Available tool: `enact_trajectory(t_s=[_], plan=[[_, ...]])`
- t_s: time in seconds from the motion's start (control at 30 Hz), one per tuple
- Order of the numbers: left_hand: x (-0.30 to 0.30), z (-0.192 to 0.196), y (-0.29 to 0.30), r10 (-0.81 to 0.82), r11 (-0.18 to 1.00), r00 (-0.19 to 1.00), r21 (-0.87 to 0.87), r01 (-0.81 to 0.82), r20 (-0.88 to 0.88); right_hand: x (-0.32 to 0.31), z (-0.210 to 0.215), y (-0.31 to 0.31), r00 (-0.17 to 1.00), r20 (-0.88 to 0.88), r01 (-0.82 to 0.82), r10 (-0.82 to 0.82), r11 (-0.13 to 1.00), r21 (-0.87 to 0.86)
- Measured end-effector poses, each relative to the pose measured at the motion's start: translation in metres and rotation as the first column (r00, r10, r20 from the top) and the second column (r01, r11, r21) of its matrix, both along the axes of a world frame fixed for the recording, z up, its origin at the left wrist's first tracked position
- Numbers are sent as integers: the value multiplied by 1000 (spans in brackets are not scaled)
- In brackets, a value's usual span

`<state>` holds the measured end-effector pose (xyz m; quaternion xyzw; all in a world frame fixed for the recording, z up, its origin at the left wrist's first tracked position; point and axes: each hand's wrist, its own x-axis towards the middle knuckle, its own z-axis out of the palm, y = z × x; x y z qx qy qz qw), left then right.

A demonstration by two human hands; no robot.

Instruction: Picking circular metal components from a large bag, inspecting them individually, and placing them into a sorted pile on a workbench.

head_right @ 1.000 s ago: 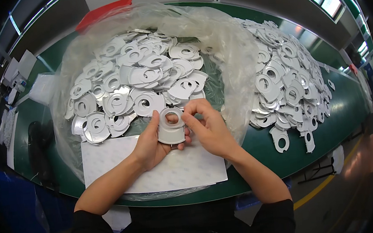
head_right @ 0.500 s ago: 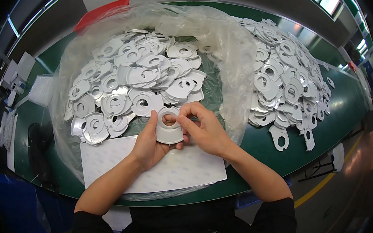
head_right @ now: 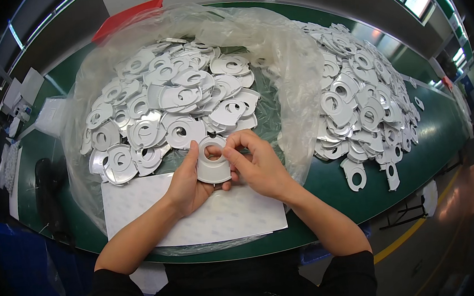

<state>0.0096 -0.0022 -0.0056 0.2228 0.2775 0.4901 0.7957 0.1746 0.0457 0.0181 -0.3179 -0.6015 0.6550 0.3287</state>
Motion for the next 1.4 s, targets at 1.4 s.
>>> enact_trajectory(t_s=[1.4], plan=[[7,0,-7,-93,966,942,200,164,-321,-5,20,-6,916,267,241,-298,944,227]])
